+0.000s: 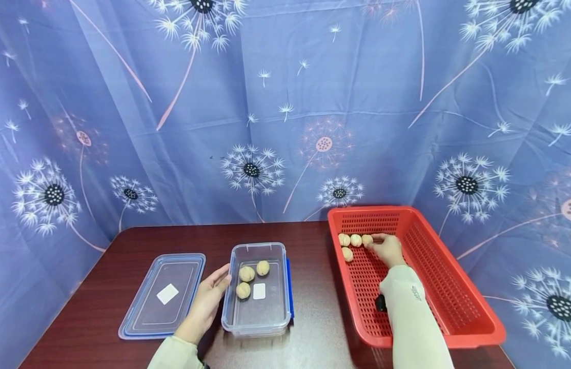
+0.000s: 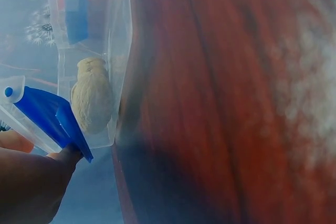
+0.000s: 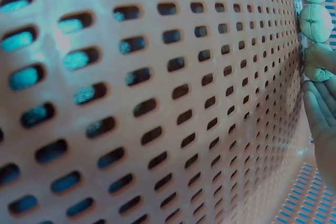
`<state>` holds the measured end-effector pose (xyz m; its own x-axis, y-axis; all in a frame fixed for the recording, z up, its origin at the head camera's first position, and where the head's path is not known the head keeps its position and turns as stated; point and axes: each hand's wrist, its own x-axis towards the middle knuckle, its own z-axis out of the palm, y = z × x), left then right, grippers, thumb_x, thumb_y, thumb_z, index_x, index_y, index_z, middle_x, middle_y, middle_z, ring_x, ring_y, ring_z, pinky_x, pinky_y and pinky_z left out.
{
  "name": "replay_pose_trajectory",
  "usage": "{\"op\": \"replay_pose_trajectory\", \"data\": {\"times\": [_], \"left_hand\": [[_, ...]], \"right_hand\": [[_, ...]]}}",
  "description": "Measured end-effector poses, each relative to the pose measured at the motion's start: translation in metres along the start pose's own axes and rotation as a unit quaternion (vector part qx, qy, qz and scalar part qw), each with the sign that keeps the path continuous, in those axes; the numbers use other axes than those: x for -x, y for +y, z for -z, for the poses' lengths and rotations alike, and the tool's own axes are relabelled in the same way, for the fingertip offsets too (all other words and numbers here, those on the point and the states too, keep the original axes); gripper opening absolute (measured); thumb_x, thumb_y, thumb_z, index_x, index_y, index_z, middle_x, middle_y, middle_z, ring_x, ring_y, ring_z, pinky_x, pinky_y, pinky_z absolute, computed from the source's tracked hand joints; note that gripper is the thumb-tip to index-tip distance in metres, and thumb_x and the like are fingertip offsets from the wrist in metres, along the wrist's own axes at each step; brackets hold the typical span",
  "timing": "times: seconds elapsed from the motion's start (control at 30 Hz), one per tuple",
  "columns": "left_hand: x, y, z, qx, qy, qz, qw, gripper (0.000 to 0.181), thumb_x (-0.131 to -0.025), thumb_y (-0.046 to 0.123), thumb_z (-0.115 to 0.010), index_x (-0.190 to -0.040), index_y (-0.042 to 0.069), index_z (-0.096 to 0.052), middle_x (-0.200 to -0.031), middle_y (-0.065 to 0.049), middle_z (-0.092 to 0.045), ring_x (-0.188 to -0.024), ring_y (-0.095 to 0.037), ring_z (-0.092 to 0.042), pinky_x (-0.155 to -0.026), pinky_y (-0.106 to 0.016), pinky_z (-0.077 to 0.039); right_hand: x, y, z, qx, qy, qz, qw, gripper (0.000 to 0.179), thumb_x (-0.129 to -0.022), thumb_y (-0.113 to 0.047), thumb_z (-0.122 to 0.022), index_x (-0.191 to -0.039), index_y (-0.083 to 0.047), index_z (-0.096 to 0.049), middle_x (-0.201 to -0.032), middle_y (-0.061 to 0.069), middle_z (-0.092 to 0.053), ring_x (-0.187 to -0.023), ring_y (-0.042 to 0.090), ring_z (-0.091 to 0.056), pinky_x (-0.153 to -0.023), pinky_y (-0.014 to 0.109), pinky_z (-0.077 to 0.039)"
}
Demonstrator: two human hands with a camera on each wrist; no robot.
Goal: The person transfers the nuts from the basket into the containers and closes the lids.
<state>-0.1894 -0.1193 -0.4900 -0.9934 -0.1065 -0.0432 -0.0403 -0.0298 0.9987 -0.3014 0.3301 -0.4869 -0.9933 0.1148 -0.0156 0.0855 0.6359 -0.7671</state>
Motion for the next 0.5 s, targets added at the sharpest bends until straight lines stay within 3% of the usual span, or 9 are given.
{"op": "replay_pose_trajectory", "data": {"times": [0.33,0.5], "left_hand": [[-0.0003,0.0001,-0.0004,0.002,-0.002,0.002,1.0,0.043,-0.1,0.004,-0.047,-0.139,-0.012,-0.039,-0.141,-0.033,-0.04,-0.134,-0.041,-0.036,-0.112,-0.051,-0.03],[-0.0001,-0.0048,0.0019,0.004,-0.005,-0.02,0.9998,0.045,-0.099,0.01,-0.051,-0.137,-0.012,-0.043,-0.139,-0.032,-0.043,-0.132,-0.042,-0.038,-0.111,-0.05,-0.031]], "right_hand": [[0.0037,-0.0061,0.0037,-0.002,0.009,-0.017,0.9998,0.053,-0.092,-0.023,-0.064,-0.133,0.007,-0.049,-0.125,0.032,-0.056,-0.109,0.043,-0.057,-0.082,0.047,-0.053],[0.0039,-0.0072,0.006,-0.019,0.009,-0.009,0.9997,0.052,-0.094,-0.025,-0.062,-0.132,0.008,-0.05,-0.129,0.032,-0.052,-0.117,0.043,-0.05,-0.093,0.051,-0.046]]}}
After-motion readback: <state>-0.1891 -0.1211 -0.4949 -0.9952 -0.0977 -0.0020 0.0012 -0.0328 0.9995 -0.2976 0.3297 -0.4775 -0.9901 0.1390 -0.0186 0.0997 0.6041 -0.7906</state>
